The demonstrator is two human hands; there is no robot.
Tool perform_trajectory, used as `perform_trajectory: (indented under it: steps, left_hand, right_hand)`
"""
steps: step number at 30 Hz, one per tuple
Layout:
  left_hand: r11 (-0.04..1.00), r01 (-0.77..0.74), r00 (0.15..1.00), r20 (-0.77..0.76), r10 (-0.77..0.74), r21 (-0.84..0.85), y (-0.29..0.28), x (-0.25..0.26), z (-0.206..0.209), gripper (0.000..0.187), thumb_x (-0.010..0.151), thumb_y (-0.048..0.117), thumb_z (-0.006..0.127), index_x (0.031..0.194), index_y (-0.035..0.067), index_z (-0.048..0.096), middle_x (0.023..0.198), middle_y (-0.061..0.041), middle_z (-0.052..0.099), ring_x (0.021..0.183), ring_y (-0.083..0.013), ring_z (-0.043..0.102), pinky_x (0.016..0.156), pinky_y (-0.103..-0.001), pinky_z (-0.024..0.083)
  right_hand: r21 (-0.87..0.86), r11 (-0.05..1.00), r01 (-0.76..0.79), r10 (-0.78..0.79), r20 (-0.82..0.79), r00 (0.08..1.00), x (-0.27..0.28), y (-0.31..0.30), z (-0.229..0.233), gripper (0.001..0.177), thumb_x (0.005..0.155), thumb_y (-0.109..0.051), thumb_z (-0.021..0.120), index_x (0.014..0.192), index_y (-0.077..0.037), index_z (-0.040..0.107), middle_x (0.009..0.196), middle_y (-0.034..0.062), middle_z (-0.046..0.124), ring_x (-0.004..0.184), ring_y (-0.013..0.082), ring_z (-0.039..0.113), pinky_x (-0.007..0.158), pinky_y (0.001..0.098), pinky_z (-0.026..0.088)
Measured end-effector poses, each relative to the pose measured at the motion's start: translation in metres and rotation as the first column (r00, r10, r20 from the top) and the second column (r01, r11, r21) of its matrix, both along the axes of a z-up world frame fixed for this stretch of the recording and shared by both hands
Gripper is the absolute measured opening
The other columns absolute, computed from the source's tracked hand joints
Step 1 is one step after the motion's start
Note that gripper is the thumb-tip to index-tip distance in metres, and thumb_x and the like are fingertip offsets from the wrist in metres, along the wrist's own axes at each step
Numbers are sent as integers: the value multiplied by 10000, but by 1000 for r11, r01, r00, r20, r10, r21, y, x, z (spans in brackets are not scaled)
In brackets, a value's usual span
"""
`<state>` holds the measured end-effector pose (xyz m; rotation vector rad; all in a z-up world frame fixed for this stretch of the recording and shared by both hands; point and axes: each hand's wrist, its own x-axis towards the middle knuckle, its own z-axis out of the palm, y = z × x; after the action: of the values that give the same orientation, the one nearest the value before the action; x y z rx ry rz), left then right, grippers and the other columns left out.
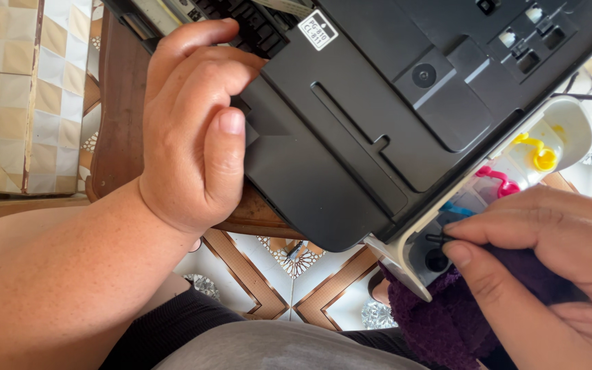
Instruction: The person cleans the ink tank area of a printer using a purple cloth. They wipe the exterior and interior surfaces around the colored ink ports, then remove and reinsert the small colored caps on the ink fill ports.
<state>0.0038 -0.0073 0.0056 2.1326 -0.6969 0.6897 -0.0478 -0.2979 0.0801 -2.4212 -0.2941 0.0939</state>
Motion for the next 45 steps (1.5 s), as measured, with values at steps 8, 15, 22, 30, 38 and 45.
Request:
perform_trajectory:
  steps: [8,15,22,30,38,45]
  left_hand:
    - [1000,1,1000,1,-1,7,0,1,-2,382,1181,275,333,1112,-1,588,1122,-164,676,1066,-317,620,1177,-446,405]
    - [1000,-7,1000,2,7,6,0,-1,-2,378,1181,269,334,1108,0,589,1114,-165,677,1084,-323,616,1173,-447,406]
    - [1000,-12,1000,6,12,-3,3,-2,-2,359,1163,251,355,1116,-16,591,1077,-185,670,1117,-367,595,1159,-455,412]
    - [1000,6,1000,7,-6,-23,5,-1,-2,342,1153,239,362,1119,-16,588,1065,-183,666,1093,-352,600,1162,-456,414]
    - [999,-2,1000,18,2,-34,5,-2,-4,363,1163,246,359,1086,-24,588,1072,-179,665,1109,-351,596,1155,-448,416]
    - [999,2,1000,25,-1,-32,7,-2,-5,347,1145,222,350,1106,-28,589,1083,-181,663,1116,-353,593,1159,-442,420]
  right_hand:
    - [-34,999,9,-8,19,1000,0,6,4,166,705,36,794,852,-10,734,790,87,720,765,178,669,701,276,533]
    - [4,999,-48,48,66,997,1,4,-2,157,726,15,799,858,-23,725,815,93,713,785,176,669,711,276,546]
    - [11,997,-72,70,113,991,0,6,-2,182,725,14,807,880,-12,716,823,108,705,756,180,668,697,272,545]
    - [55,998,-10,5,99,995,-6,10,-3,188,749,23,790,897,-13,680,835,112,686,747,183,657,692,274,548]
    - [-30,995,-91,95,151,984,-4,8,-7,192,731,4,811,880,-14,691,829,110,679,699,165,638,629,264,517]
    - [-4,999,-44,44,128,991,-2,10,-8,190,709,16,798,864,-11,692,812,103,678,715,168,642,660,266,523]
